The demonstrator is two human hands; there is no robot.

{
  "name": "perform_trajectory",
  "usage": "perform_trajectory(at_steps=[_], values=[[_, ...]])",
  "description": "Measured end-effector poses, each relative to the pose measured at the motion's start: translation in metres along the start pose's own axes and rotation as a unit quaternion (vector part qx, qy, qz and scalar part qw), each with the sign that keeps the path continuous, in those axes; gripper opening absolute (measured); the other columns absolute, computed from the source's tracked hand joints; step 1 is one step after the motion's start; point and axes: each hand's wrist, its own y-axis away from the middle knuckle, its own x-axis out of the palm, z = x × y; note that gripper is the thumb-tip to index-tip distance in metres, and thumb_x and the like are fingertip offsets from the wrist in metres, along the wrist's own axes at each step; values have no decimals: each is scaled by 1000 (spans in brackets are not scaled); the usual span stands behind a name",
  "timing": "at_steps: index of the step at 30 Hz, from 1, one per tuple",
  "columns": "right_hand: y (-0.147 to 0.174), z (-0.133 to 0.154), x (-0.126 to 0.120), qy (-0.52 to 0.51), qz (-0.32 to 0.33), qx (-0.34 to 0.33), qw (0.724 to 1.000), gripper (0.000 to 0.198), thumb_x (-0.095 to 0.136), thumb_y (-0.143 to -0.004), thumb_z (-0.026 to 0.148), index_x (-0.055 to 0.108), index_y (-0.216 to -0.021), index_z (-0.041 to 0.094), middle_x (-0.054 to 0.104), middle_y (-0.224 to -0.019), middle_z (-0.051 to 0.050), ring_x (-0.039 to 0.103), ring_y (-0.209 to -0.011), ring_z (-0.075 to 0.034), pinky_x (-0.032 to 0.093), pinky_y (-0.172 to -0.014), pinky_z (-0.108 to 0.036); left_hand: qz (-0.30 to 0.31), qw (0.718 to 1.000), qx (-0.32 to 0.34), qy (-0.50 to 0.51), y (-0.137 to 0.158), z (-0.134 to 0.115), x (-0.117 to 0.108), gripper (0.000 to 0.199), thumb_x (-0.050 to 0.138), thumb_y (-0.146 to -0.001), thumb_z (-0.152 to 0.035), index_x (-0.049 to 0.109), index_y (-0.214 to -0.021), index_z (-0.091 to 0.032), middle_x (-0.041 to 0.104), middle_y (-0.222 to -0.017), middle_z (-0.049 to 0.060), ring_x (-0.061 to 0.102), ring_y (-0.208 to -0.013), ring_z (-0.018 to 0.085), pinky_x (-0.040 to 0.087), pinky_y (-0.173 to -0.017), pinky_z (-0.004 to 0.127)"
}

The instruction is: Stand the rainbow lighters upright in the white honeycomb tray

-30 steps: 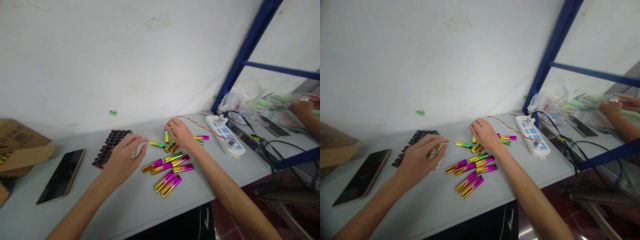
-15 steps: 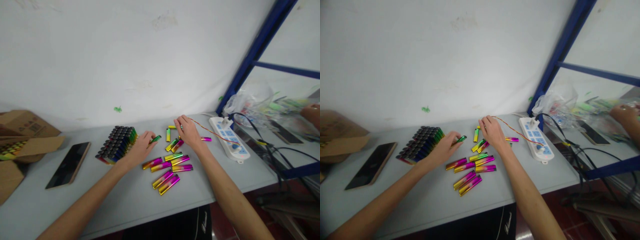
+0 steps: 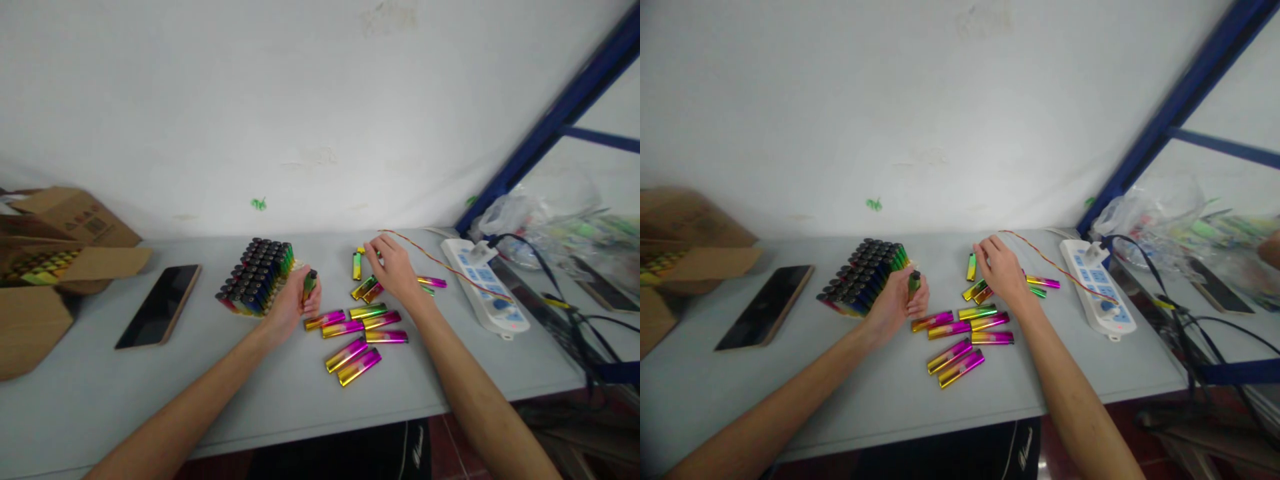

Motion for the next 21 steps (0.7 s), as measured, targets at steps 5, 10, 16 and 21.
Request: perform_trajectory(at_steps=[5, 10, 16, 21], values=[[1, -3, 3, -3, 6, -4, 1000, 30, 41, -111, 36, 52, -85, 25, 57, -84, -4, 56, -78, -20, 41, -75, -35, -32, 999, 6, -22, 4, 0, 3, 62, 68, -77, -71, 38, -54, -21, 27, -47, -9, 21, -42, 5, 18, -42, 20], [2, -3, 4, -1, 7, -2, 1000, 33, 40, -111, 38, 53, -84, 24, 56, -82, -3, 55, -76, -20, 41, -74, -35, -122, 988, 49, -81, 2, 6, 6, 62, 72, -75, -67, 34, -54, -23, 28, -44, -10, 22, -37, 4, 18, -37, 19], [1, -1, 5, -5, 14, 3, 1000, 35, 39, -111, 40, 54, -84, 25, 56, -81, -4, 55, -76, -21, 43, -73, -36, -142, 982, 58, -106, -1, 10, 5, 54, 69, -78, -62, 36, -58, -25, 29, -42, -11, 24, -33, 4, 20, -33, 19], [1, -2, 5, -4, 16, 8, 1000, 34, 40, -111, 40, 54, -84, 24, 57, -81, -4, 55, -76, -20, 43, -73, -36, -142, 983, 48, -109, -1, 15, 3, 55, 69, -80, -65, 41, -60, -23, 32, -42, -10, 26, -32, 4, 21, -32, 18]])
